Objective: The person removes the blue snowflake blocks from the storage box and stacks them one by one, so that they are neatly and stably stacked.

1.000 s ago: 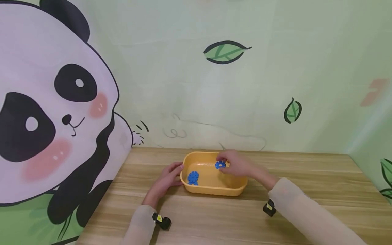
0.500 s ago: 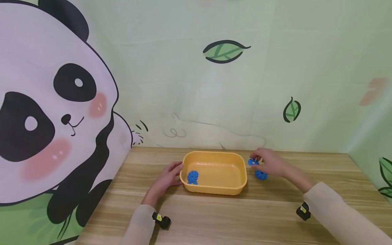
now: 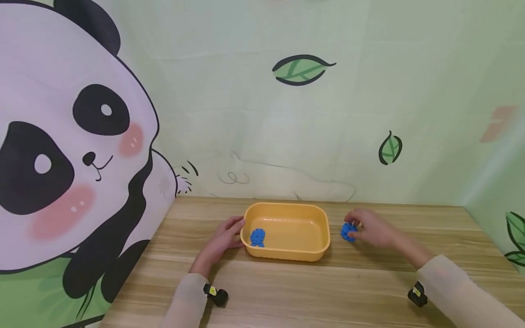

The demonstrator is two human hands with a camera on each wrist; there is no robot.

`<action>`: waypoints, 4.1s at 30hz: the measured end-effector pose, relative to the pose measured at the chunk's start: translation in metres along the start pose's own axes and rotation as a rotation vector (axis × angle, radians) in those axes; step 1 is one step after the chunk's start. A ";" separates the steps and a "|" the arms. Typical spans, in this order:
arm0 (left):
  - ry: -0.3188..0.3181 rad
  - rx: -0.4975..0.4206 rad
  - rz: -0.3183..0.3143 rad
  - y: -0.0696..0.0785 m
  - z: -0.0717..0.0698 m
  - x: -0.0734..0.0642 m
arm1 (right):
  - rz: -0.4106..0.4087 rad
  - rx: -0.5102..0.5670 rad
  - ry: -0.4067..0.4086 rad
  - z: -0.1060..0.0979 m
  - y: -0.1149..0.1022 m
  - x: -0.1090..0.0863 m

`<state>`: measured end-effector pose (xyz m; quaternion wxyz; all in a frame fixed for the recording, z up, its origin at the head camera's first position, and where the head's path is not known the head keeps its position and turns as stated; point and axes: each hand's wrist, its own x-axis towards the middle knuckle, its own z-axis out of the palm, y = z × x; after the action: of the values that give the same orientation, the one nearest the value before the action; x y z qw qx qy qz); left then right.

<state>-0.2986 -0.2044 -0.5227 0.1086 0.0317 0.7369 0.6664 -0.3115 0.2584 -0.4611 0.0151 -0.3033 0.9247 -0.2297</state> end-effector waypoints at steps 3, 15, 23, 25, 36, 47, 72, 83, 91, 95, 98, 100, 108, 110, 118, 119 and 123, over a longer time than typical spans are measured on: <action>0.003 0.001 0.004 0.000 -0.001 0.000 | -0.001 -0.007 -0.009 0.002 0.001 0.001; 0.010 0.021 0.005 0.002 0.000 -0.002 | 0.017 -0.032 -0.016 0.010 0.008 -0.001; 0.001 0.008 -0.004 0.000 -0.001 -0.001 | -0.009 -0.058 0.009 0.015 0.011 -0.002; 0.003 0.013 -0.012 0.000 -0.001 -0.001 | -0.009 -0.063 0.012 0.016 0.012 -0.002; 0.003 0.027 -0.016 0.003 -0.001 -0.001 | -0.036 -0.075 0.040 0.019 0.013 0.000; -0.008 0.022 -0.013 0.001 -0.001 -0.001 | -0.006 -0.039 0.051 0.016 0.003 0.000; -0.008 -0.014 0.010 0.000 -0.002 0.000 | -0.104 0.170 -0.070 0.087 -0.129 0.101; -0.013 -0.025 0.001 0.002 -0.002 0.000 | -0.130 0.063 -0.089 0.115 -0.142 0.143; -0.006 -0.032 0.001 0.001 -0.003 -0.002 | -0.170 0.019 -0.068 0.123 -0.146 0.147; -0.013 -0.019 -0.001 0.001 -0.003 -0.001 | -0.171 -0.020 -0.057 0.126 -0.143 0.146; -0.018 -0.024 0.004 0.001 -0.002 0.000 | -0.170 -0.034 -0.048 0.126 -0.141 0.146; -0.018 -0.031 0.006 0.001 -0.002 0.001 | -0.170 -0.037 -0.046 0.126 -0.139 0.147; -0.022 -0.034 0.009 0.000 -0.001 0.001 | -0.172 -0.015 -0.043 0.126 -0.139 0.146; -0.021 -0.035 0.004 0.001 -0.001 0.001 | -0.162 -0.010 -0.043 0.126 -0.140 0.146; -0.016 -0.025 0.002 0.002 -0.001 -0.001 | -0.138 0.029 -0.030 0.124 -0.144 0.145; -0.017 -0.025 0.002 0.002 -0.001 -0.001 | -0.134 0.033 -0.029 0.124 -0.144 0.145; -0.020 -0.028 0.007 0.003 -0.001 -0.002 | -0.128 0.033 -0.023 0.124 -0.144 0.145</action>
<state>-0.2972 -0.2050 -0.5195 0.1141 0.0392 0.7262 0.6768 -0.3292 0.0223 -0.4935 0.0159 -0.3640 0.8993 -0.2420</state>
